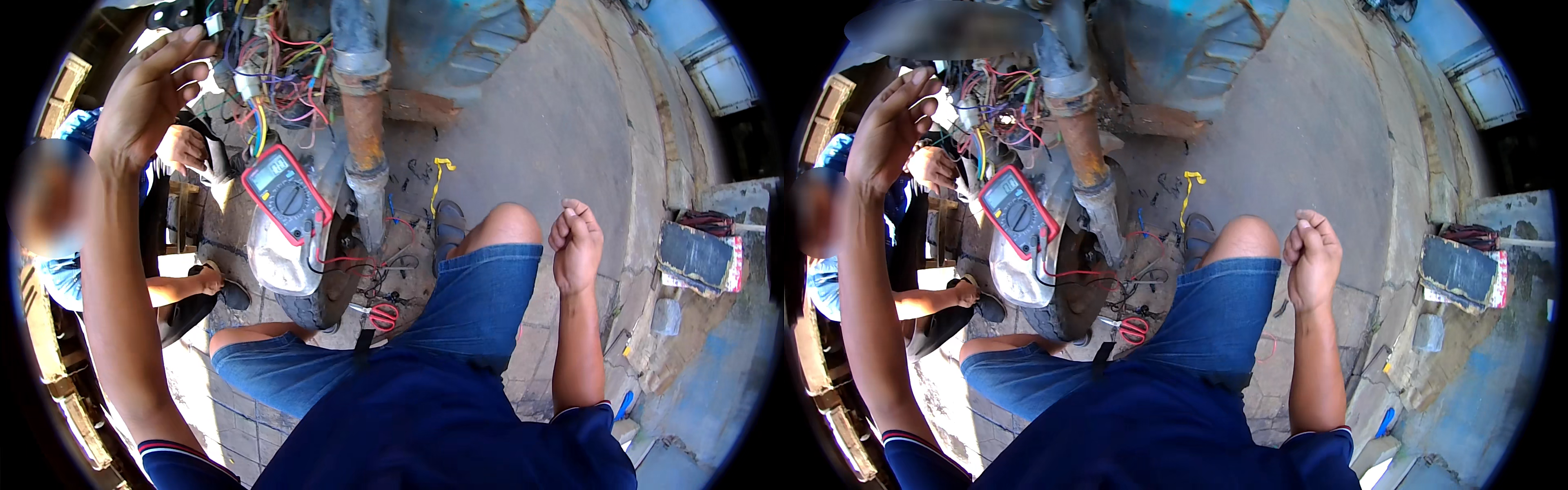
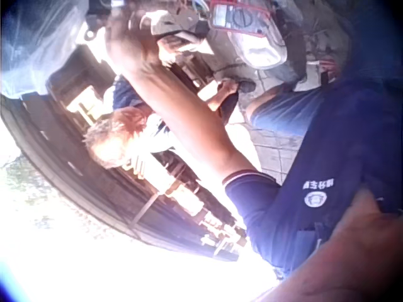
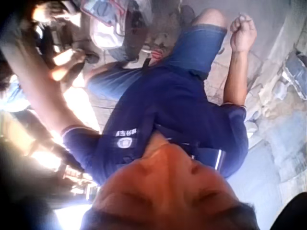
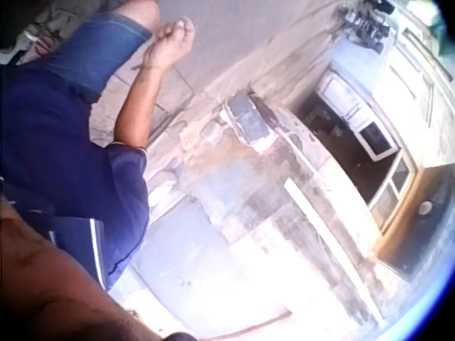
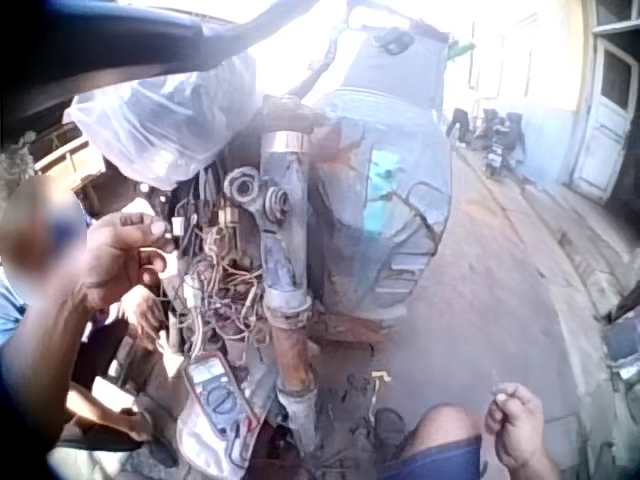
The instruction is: The person uses a multimeter to test the electrical continuity of various wires in a motorcycle's exposed wiring harness. They systematically probe different colored wires and connectors with the multimeter probes. Later, they use a pair of red scissors to cut a wire within the harness.
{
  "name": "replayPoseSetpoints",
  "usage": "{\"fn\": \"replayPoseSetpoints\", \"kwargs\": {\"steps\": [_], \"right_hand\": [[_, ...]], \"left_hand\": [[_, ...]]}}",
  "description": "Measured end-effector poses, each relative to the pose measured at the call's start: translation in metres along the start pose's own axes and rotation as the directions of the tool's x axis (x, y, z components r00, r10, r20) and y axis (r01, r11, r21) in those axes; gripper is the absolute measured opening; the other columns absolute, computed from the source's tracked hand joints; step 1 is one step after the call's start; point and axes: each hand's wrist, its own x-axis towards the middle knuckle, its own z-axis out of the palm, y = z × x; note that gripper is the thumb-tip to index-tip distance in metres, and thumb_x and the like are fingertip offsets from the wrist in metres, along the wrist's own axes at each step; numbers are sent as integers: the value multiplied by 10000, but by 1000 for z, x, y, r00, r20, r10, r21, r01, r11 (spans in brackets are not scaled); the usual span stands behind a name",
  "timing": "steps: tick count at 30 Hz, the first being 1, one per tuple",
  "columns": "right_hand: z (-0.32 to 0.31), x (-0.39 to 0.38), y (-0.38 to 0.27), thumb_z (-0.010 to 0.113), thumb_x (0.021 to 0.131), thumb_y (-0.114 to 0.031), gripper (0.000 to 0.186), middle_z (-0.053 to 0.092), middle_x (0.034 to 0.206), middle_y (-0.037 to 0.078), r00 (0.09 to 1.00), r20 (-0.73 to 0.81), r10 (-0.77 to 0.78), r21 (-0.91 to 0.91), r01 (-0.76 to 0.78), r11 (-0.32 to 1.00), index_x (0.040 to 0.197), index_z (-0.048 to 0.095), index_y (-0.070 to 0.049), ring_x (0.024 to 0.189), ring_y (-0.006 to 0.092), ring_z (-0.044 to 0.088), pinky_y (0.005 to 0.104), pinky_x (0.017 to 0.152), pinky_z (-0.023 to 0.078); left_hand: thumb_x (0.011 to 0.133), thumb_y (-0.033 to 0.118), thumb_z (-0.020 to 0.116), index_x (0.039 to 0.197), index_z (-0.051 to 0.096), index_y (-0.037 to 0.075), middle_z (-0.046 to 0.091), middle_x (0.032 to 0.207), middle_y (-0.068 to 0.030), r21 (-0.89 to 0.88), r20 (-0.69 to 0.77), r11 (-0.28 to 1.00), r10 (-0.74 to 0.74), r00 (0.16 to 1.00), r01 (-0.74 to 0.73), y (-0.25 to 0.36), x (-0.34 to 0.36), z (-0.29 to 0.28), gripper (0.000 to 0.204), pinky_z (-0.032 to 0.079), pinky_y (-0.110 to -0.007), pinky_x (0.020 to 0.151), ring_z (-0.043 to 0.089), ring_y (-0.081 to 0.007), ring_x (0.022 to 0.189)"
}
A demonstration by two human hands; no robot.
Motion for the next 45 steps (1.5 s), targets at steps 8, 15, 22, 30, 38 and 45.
{"fn": "replayPoseSetpoints", "kwargs": {"steps": [8, 15, 22, 30, 38, 45], "right_hand": [[16, -46, 30, 547, 968, -68, 104, 652, 828, 53, 993, 98, 67, -230, -43, 972, 1021, 621, -18, 671, 108, 581, 246, 609, 464], [67, -81, 222, 700, 914, -304, 341, 741, 938, 172, 110, 561, 820, -717, 560, 415, 1052, 722, 7, 890, 295, 719, 406, 794, 551], [42, -132, 439, 522, 908, -215, 340, 707, 1213, 202, 213, 383, 899, -536, 844, 29, 1140, 698, -41, 1117, 357, 690, 483, 968, 542], [45, -144, 505, 597, 931, -424, 461, 711, 1178, 187, 307, 482, 821, -536, 844, -1, 1256, 630, -99, 1116, 384, 677, 500, 937, 546], [94, -129, 522, 593, 921, -367, 406, 718, 1137, 202, 357, 417, 836, -584, 810, -54, 1213, 652, -91, 1085, 389, 689, 501, 915, 555], [114, -128, 527, 589, 912, -317, 361, 723, 1101, 215, 348, 360, 866, -607, 792, -66, 1175, 672, -84, 1058, 394, 699, 502, 896, 563]], "left_hand": [[1000, 51, 584, 1138, 537, -3, 658, 887, -112, -206, -146, 968, 112, 983, -141, -40, -96, -7, 156, 525, -298, 551, 625, -175, 712], [1015, 125, 632, 1198, 610, 11, 676, 961, -53, -19, -593, 961, 210, 777, -275, -164, -238, -10, 217, 449, -214, 621, 589, -73, 731], [1016, 142, 617, 1234, 540, 15, 604, 886, -24, 67, -717, 992, 125, 686, -110, -230, -278, -31, 264, 409, -199, 588, 518, -53, 667], [962, 39, 678, 1234, 514, -15, 591, 933, -31, -79, -653, 996, -88, 752, 48, -239, -283, -47, 322, 466, -224, 730, 553, -74, 828], [961, 37, 703, 1262, 512, -13, 616, 922, -25, -149, -598, 983, -175, 782, 106, -237, -285, -60, 360, 458, -209, 644, 567, -50, 768], [958, 93, 731, 1186, 583, -19, 664, 907, -30, -115, -536, 968, -249, 807, 222, -249, -290, -73, 294, 482, -202, 650, 597, -41, 788]]}}
